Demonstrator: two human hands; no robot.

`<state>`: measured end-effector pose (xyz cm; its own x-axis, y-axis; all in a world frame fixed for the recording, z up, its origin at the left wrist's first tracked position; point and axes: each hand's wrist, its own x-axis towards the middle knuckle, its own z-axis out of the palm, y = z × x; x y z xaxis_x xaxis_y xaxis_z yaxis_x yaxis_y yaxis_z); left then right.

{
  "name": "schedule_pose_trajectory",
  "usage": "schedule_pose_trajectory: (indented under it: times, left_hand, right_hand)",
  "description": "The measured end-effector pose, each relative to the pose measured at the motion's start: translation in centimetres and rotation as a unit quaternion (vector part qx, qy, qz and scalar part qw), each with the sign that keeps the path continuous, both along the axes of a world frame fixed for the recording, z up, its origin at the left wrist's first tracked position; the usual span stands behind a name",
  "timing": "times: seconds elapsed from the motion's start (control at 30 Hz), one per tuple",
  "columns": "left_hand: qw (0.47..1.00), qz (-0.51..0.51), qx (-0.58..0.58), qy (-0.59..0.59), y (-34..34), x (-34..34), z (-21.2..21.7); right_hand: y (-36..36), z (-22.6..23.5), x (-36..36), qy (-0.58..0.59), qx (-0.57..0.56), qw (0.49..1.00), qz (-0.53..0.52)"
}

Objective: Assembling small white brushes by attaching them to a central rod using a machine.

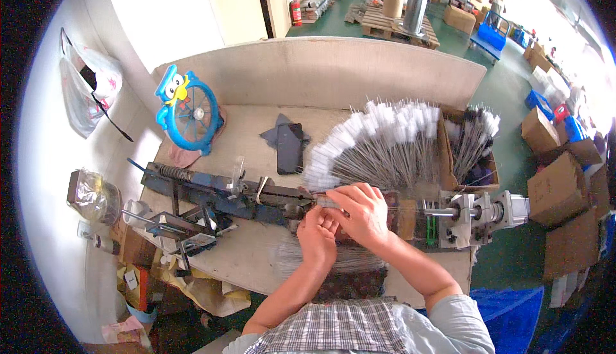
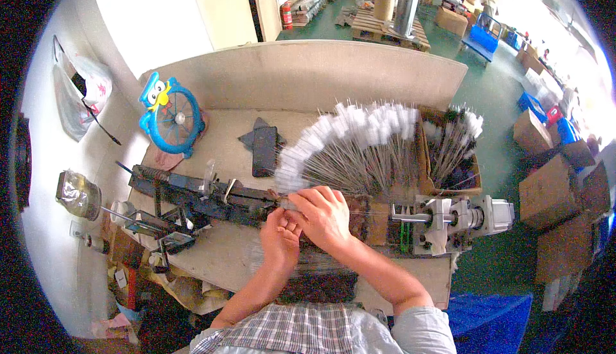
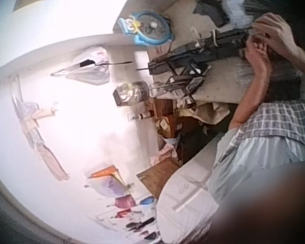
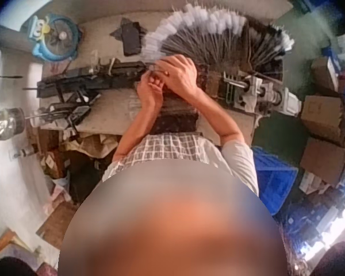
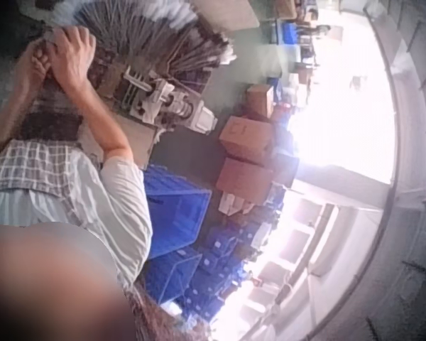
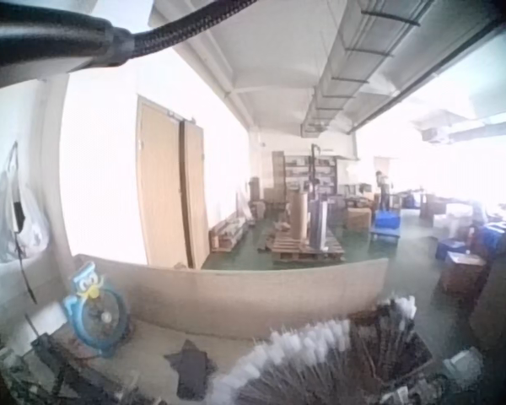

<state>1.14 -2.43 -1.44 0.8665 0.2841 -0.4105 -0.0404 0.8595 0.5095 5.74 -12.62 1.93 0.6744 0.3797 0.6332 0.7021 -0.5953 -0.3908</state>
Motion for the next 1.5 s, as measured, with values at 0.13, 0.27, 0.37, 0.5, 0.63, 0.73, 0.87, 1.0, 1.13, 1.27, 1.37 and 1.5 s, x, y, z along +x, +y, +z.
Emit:
schedule_pose_trajectory:
  times: [0.13, 0.27, 0.37, 0.5, 0.63, 0.73, 0.87, 1.0, 1.13, 1.27, 1.37, 1.5]
  left_hand:
    - [0.999, 0.013, 0.033, 0.0, -0.4, 0.1, 0.1]
    - [0.998, 0.006, 0.059, -0.013, -0.2, 0.3, -0.9]
    - [0.999, 0.009, 0.047, -0.005, -0.2, 0.6, -0.5]
    - [0.998, -0.011, 0.058, -0.007, -0.1, 0.5, -0.6]
    - [0.999, 0.01, 0.045, -0.019, 0.1, 0.3, -0.1]
    - [1.0, -0.013, 0.004, -0.01, 0.5, -0.3, 0.1]
    - [0.998, -0.048, 0.028, 0.005, 0.2, -0.7, 0.7]
    - [0.991, -0.088, 0.096, -0.008, 0.0, -1.1, 0.7]
    - [0.971, -0.138, 0.194, -0.02, 0.7, -3.4, 0.2]
    - [0.968, -0.119, 0.219, 0.026, 5.8, -5.1, -2.3]
    - [0.976, 0.06, 0.181, 0.105, 12.4, -7.9, -4.5]
    - [0.933, 0.322, 0.041, 0.158, 23.1, -12.6, -6.0]
  right_hand:
    - [-0.8, -0.1, -0.1, -0.033, -0.002, 0.999, 0.023]
    - [-0.9, 0.1, 0.2, -0.024, -0.014, 0.999, 0.02]
    - [-1.2, 0.8, 0.3, -0.03, -0.002, 0.999, 0.027]
    - [-2.2, 2.0, -0.1, -0.003, -0.024, 1.0, 0.002]
    - [-3.6, 0.5, -0.3, 0.031, -0.128, 0.991, 0.002]
    - [-3.6, 0.2, -0.9, 0.015, -0.105, 0.994, 0.007]
    - [-4.2, 0.5, -1.0, 0.024, -0.089, 0.996, 0.011]
    - [-5.2, 1.5, -0.8, 0.054, -0.046, 0.997, 0.027]
    - [-6.9, 0.3, -2.8, 0.137, -0.049, 0.988, 0.06]
    - [-8.8, -6.3, -4.2, 0.274, -0.272, 0.918, 0.094]
    - [-9.5, -5.4, -4.0, 0.255, -0.279, 0.919, 0.112]
    - [-9.0, -3.9, -4.3, 0.256, -0.293, 0.918, 0.083]
